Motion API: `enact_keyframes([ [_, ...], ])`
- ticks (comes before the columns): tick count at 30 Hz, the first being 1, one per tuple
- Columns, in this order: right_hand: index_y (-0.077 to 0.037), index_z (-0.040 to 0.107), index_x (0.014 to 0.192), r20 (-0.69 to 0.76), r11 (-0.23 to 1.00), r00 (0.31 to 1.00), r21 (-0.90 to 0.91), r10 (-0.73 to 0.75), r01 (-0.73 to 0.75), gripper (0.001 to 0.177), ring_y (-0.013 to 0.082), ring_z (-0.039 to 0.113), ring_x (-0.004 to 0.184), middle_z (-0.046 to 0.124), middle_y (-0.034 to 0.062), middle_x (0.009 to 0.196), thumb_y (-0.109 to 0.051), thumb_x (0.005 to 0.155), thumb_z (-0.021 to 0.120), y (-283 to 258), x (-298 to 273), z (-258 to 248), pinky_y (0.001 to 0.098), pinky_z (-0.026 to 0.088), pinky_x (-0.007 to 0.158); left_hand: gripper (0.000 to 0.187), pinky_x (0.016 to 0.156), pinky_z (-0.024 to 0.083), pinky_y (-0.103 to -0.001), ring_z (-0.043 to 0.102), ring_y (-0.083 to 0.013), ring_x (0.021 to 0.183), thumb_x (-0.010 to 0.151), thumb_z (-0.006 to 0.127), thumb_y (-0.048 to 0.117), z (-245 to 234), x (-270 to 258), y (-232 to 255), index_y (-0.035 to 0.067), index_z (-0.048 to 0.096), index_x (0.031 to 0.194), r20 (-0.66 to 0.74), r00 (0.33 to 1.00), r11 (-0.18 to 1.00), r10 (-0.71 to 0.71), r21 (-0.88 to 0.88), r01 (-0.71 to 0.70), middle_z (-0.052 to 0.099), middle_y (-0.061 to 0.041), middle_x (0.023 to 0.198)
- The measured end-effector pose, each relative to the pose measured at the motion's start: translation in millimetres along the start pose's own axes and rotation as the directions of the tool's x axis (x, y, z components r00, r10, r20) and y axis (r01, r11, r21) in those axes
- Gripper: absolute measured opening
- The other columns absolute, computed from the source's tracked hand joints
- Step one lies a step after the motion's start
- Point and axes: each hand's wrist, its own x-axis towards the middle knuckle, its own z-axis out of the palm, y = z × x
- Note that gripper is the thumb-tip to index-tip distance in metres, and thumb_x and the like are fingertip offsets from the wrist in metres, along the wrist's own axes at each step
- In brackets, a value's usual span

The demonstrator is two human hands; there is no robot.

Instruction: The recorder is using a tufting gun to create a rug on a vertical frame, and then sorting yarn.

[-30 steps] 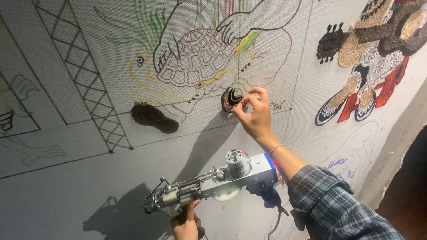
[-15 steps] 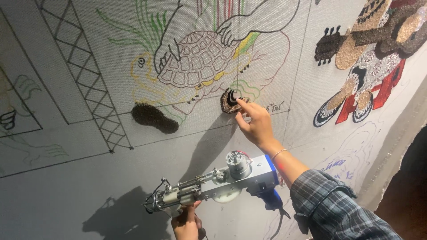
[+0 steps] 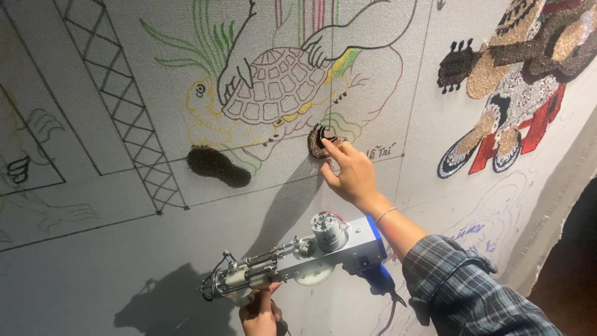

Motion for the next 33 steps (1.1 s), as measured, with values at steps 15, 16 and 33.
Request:
enact_keyframes([
  [15,-0.013,0.065,0.132,-0.108,0.999,0.993,0.003,-0.039,0.040,0.051,0.0279,0.061,0.082,0.061,0.0086,0.103,-0.021,0.083,0.072,-6.4,6.8,-5.5,0.0393,0.049,0.073,0.034,0.040,0.025,-0.032,0.036,-0.0125,0.036,0.097,0.065,0.023,0.3,0.3,-2.4,-0.006,0.081,0.094,0.007,1.000,0.997,-0.024,-0.069,0.024,0.046,-0.005,0.044],
  [16,-0.013,0.065,0.134,-0.087,0.998,0.994,-0.029,-0.064,0.061,0.055,0.0285,0.061,0.083,0.061,0.0093,0.102,-0.022,0.080,0.073,-7.2,7.8,-6.4,0.0395,0.049,0.072,0.033,0.039,0.025,-0.032,0.036,-0.0125,0.036,0.097,0.065,0.022,0.8,-1.7,-0.8,-0.007,0.081,0.095,0.002,1.000,0.996,-0.024,-0.085,0.024,0.045,-0.005,0.044],
  [33,-0.008,0.065,0.131,0.739,0.178,0.578,0.553,0.345,-0.814,0.063,0.0202,0.066,0.097,0.069,0.0094,0.112,-0.054,0.092,0.051,15.7,-87.9,-56.9,0.0338,0.057,0.081,0.036,0.041,0.033,-0.030,0.043,-0.0134,0.037,0.094,0.068,0.026,-7.8,10.0,16.9,-0.006,0.082,0.095,0.044,0.999,1.000,0.023,-0.008,-0.022,0.069,-0.009,0.060],
])
